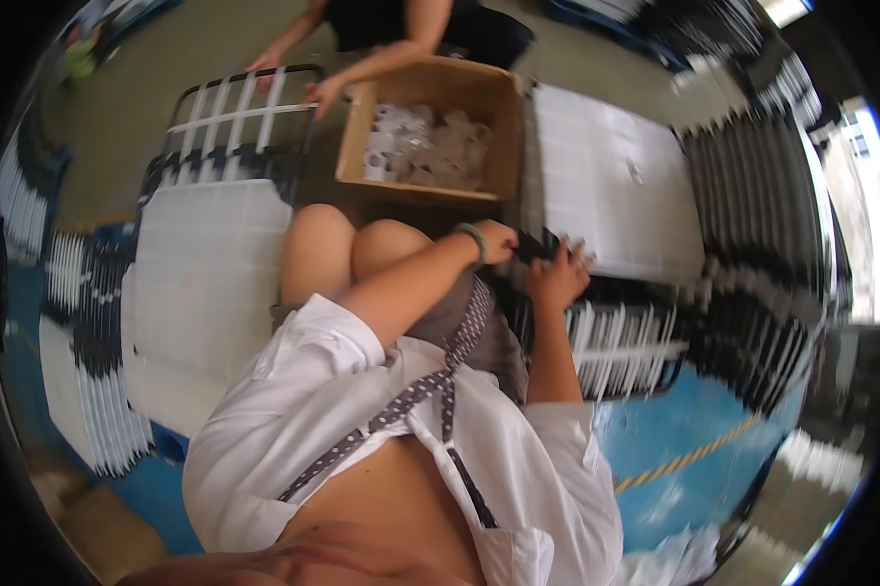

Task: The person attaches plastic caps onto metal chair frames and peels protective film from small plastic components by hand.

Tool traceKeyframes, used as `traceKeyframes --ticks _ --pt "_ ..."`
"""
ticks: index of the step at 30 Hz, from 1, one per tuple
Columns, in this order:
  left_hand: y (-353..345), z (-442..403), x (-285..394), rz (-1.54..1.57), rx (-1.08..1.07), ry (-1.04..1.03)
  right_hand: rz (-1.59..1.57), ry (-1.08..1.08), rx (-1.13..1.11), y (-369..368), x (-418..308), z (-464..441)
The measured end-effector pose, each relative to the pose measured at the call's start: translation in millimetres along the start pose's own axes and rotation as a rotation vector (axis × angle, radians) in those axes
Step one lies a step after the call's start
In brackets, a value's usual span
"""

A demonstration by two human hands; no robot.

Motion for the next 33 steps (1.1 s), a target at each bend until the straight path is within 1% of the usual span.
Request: traceKeyframes --ticks 1,2,3,4,5,6,7,8,9,10,11,12,14,19,20,22,25,28,31,33 --pt "19 3 19 0.057 0.146 -0.011 0.008 0.02 0.005 -1 2 0" --pt "8 -8 7 0.339 0.413 -0.126 0.035 -0.021 -0.084 10 -5 2" --pt "28 -5 26 0.571 0.471 -0.211 0.052 -0.014 -0.073 4 -3 2" --pt "40 -4 41 0.737 0.551 -0.4 0.009 0.017 -0.006 2 -3 3" --pt "68 13 77 0.844 0.502 -0.502 0.006 0.025 0.0 1 -4 3" --pt "113 50 138 0.615 0.502 -0.831 -0.093 0.009 -0.006 0 -10 3" --pt "136 77 175 0.78 0.322 -0.882 -0.053 0.069 -0.015 -20 2 -1" --pt "139 88 199 0.825 0.287 -1.136 -0.015 0.129 -0.023 -40 13 -5" --pt "150 111 225 0.821 0.219 -1.349 -0.058 0.054 -0.031 -15 0 0" --pt "157 136 247 0.918 0.17 -1.397 -0.097 -0.02 -0.04 1 -9 3" --pt "158 159 264 1.016 0.121 -1.443 -0.097 -0.001 -0.016 1 -9 4" --pt "150 179 275 1.168 0.083 -1.429 -0.104 0.002 -0.021 2 -9 5" --pt "141 199 280 1.266 0.052 -1.424 -0.108 0.003 -0.035 5 -12 4" --pt "127 210 264 1.015 0.104 -1.503 -0.112 0.003 -0.056 6 -11 5" --pt "126 209 263 1.03 0.075 -1.533 -0.161 0.038 -0.001 4 -11 6" --pt "129 206 260 1.05 0.014 -1.593 -0.169 0.046 -0.003 4 -11 7" --pt "120 215 266 1.166 0.196 -1.458 -0.179 0.041 -0.022 4 -13 8" --pt "130 214 273 1.147 0.081 -1.472 -0.187 0.061 -0.012 3 -11 9" --pt "146 210 277 1.157 -0.061 -1.486 -0.193 0.03 -0.005 6 -14 12" --pt "145 208 265 1.044 -0.084 -1.613 -0.212 0.035 0.024 2 -9 9"
Point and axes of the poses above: each hand's wrist, its own z-axis away from the middle knuckle, its own y-axis out of the back of the hand, x = y × z, the point moved 2 cm from there along -z, towards the middle knuckle, and after that the axes turned 14 degrees about -y, right-handed, at the moved point
